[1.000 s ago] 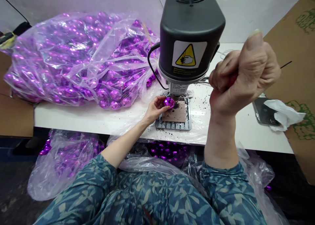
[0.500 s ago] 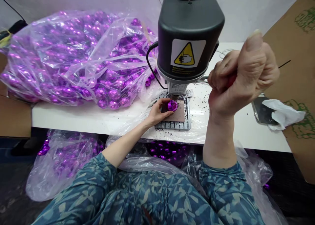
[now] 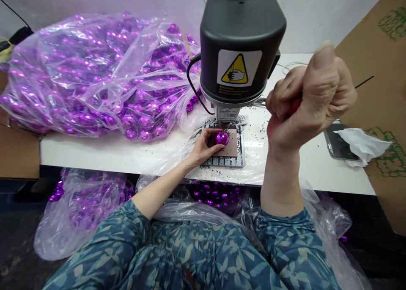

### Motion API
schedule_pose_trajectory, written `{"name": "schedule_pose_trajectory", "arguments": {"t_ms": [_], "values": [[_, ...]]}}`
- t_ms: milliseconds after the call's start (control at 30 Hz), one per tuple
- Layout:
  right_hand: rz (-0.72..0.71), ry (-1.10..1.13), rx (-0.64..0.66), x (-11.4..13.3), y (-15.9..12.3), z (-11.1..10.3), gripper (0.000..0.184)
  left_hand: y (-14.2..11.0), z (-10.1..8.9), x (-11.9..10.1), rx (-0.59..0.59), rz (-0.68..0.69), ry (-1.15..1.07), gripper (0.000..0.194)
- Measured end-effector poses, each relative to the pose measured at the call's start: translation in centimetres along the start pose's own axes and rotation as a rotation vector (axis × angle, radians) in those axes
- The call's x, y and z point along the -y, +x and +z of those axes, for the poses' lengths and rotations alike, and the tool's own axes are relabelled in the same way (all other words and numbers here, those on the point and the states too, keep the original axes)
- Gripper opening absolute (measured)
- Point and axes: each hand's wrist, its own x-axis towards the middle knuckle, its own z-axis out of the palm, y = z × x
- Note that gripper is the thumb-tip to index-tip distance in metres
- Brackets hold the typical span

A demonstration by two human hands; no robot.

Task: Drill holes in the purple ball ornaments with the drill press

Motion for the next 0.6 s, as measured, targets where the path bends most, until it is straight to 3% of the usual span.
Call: {"name": "schedule_pose_trajectory", "arguments": {"t_ms": [400,600], "values": [[0.065,-0.090,0.012,1.1,-0.5,-0.4,0.054,-0.1,0.6,0.0,-0.008,0.006,-0.006,0.056],[-0.045,0.056,-0.024,0.1,-1.9,-1.0,0.052,0.0,0.7,0.4,-0.012,0.017,-0.038,0.057]]}}
